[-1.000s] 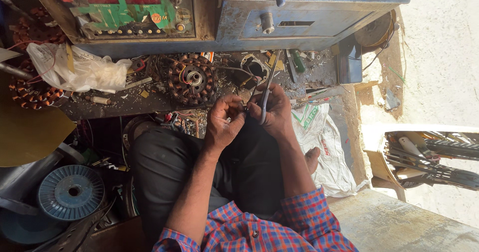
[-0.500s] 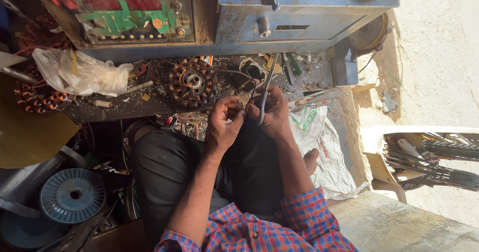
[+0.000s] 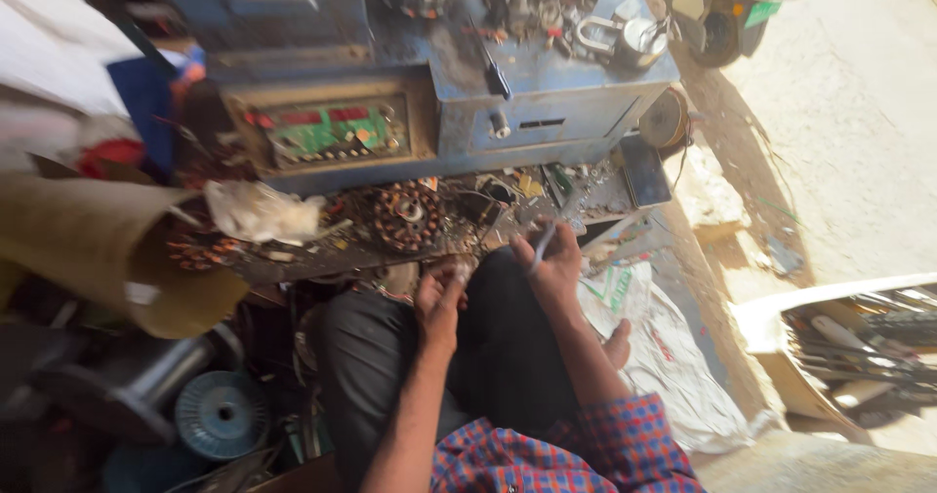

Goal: The person strips insulation from several wires using a pair of scissors while working on fan motor stators.

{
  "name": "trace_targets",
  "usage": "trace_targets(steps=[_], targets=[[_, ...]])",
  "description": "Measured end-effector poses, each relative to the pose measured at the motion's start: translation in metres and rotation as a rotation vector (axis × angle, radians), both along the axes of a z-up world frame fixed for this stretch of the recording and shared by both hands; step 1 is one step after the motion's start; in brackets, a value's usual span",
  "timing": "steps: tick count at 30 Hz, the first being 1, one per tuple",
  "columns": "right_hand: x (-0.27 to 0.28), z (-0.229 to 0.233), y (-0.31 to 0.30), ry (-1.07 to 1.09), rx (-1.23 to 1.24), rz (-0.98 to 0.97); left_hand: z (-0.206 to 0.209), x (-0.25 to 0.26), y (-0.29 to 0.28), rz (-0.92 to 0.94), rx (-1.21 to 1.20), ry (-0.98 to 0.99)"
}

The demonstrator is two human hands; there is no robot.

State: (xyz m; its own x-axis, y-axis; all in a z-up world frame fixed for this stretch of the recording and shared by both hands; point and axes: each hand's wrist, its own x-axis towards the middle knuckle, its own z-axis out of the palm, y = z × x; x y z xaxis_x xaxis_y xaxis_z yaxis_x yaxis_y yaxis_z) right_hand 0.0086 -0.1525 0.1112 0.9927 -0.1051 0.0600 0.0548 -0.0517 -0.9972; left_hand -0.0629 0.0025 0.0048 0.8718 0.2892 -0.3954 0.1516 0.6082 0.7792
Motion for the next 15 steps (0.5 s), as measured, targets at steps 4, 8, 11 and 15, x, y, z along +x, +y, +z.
trace_targets(steps=[4,8,11,15], targets=[[-0.052,0.026,-0.019,0.036,0.031,0.104,0.023,-0.03,0.001,-0.046,-0.029,-0.005],[-0.096,0.028,-0.092,0.208,-0.197,-0.038,0.041,-0.063,0.002,-0.159,-0.033,-0.167],[-0.087,0.02,-0.168,0.058,-0.053,-0.16,0.054,-0.089,0.013,-0.197,0.003,-0.183],[-0.083,0.045,-0.253,0.149,-0.495,-0.502,0.081,-0.129,0.039,-0.214,-0.221,0.017]])
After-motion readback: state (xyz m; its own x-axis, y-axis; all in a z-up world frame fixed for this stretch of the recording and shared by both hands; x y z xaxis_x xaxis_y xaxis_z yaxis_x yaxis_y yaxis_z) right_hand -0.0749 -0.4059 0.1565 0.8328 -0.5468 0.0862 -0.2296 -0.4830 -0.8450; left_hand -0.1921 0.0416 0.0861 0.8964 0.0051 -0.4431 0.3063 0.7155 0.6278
